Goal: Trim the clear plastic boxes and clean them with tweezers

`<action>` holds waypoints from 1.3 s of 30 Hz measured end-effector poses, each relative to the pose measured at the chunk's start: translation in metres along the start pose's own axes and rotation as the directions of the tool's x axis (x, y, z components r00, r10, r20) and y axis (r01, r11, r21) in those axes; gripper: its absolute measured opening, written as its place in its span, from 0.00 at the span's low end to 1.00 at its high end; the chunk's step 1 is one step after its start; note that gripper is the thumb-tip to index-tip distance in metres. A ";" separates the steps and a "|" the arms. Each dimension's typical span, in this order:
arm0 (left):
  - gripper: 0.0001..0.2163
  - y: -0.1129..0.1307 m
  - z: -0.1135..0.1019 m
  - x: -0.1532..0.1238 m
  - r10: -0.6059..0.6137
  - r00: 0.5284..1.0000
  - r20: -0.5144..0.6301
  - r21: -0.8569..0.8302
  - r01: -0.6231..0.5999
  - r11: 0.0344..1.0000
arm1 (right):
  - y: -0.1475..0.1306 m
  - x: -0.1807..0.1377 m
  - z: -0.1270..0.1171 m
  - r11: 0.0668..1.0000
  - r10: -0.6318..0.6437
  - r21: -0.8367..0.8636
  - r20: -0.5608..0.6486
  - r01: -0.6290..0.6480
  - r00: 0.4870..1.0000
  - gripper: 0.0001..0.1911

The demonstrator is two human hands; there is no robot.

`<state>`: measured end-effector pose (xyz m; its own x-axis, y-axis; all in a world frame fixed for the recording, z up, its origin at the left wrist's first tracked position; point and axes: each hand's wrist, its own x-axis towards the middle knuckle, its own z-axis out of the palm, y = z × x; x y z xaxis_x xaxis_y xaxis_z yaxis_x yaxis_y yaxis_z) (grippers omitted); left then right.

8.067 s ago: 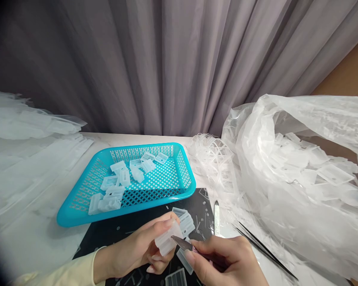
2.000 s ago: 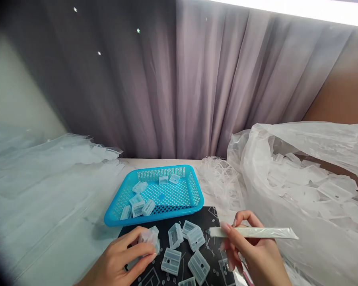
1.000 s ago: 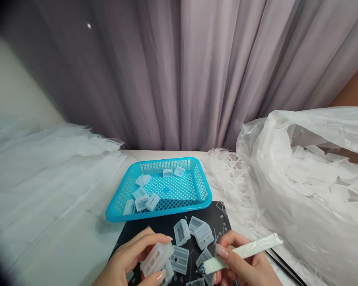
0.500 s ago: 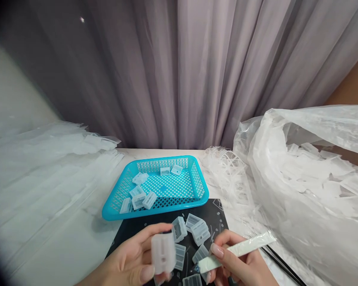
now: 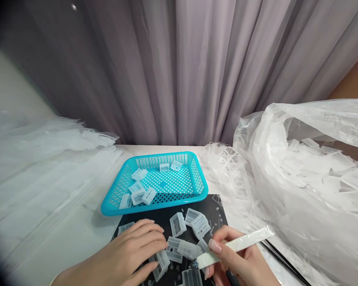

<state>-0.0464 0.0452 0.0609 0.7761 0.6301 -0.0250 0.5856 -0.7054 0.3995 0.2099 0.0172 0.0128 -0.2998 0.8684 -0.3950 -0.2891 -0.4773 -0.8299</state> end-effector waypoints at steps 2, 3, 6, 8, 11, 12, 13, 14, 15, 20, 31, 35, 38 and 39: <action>0.06 -0.002 0.003 0.002 0.001 0.999 -0.037 0.040 0.001 0.999 | -0.002 0.000 0.002 1.000 0.010 0.000 -0.004 -0.010 1.000 0.28; 0.07 -0.003 0.003 0.003 0.004 0.999 -0.054 0.051 -0.001 0.999 | -0.003 0.000 0.002 1.000 0.015 -0.002 -0.008 -0.015 1.000 0.29; 0.09 -0.005 0.004 0.004 0.012 0.995 -0.100 0.032 -0.009 0.999 | -0.004 0.000 0.004 1.000 0.026 -0.008 -0.015 -0.026 1.000 0.29; 0.10 -0.006 0.004 0.004 -0.006 0.993 -0.114 -0.002 0.006 1.000 | -0.003 0.000 0.003 1.000 0.025 -0.011 -0.011 -0.025 1.000 0.29; 0.12 -0.006 0.006 0.003 -0.062 0.993 -0.103 -0.088 0.053 0.995 | -0.002 0.000 0.002 1.000 0.023 -0.010 0.000 -0.023 1.000 0.28; 0.12 -0.005 0.006 0.004 -0.106 0.989 -0.106 -0.151 0.089 0.984 | -0.001 0.000 0.001 1.000 0.022 -0.011 0.005 -0.022 1.000 0.28; 0.11 -0.004 0.005 0.004 -0.175 0.979 -0.101 -0.251 0.145 0.957 | -0.001 0.000 0.001 1.000 0.021 -0.013 0.011 -0.021 1.000 0.28; 0.10 -0.003 0.004 0.006 -0.262 0.963 -0.064 -0.393 0.217 0.894 | 0.000 0.001 0.001 1.000 0.018 -0.014 0.013 -0.018 1.000 0.27; 0.10 -0.002 0.003 0.007 -0.340 0.940 0.013 -0.556 0.290 0.779 | 0.000 0.001 0.001 1.000 0.014 -0.016 0.015 -0.014 1.000 0.27; 0.10 0.004 0.001 0.011 -0.265 0.874 0.408 -0.904 0.427 0.016 | -0.001 0.001 0.000 1.000 0.016 -0.017 0.004 -0.016 1.000 0.27; 0.10 0.007 0.007 0.008 -0.298 0.860 0.414 -0.910 0.395 -0.124 | 0.000 0.001 0.002 0.999 0.032 -0.015 -0.006 -0.032 0.999 0.28; 0.19 0.006 0.013 0.007 -0.387 0.880 0.276 -0.901 0.377 0.214 | -0.001 0.000 0.002 0.999 0.034 -0.020 -0.020 -0.034 0.999 0.28; 0.25 0.002 0.005 0.003 -0.437 0.880 0.185 -0.791 0.397 0.466 | 0.000 -0.001 0.002 0.999 0.038 -0.014 -0.012 -0.038 0.999 0.27; 0.24 0.001 -0.001 0.000 -0.441 0.886 0.145 -0.722 0.400 0.565 | 0.000 -0.001 0.001 0.999 0.037 -0.018 -0.009 -0.037 0.999 0.27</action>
<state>-0.0460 0.0451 0.0616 0.4631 0.8219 -0.3315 0.4719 0.0879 0.8772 0.2090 0.0159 0.0139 -0.3023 0.8515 -0.4285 -0.2610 -0.5062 -0.8219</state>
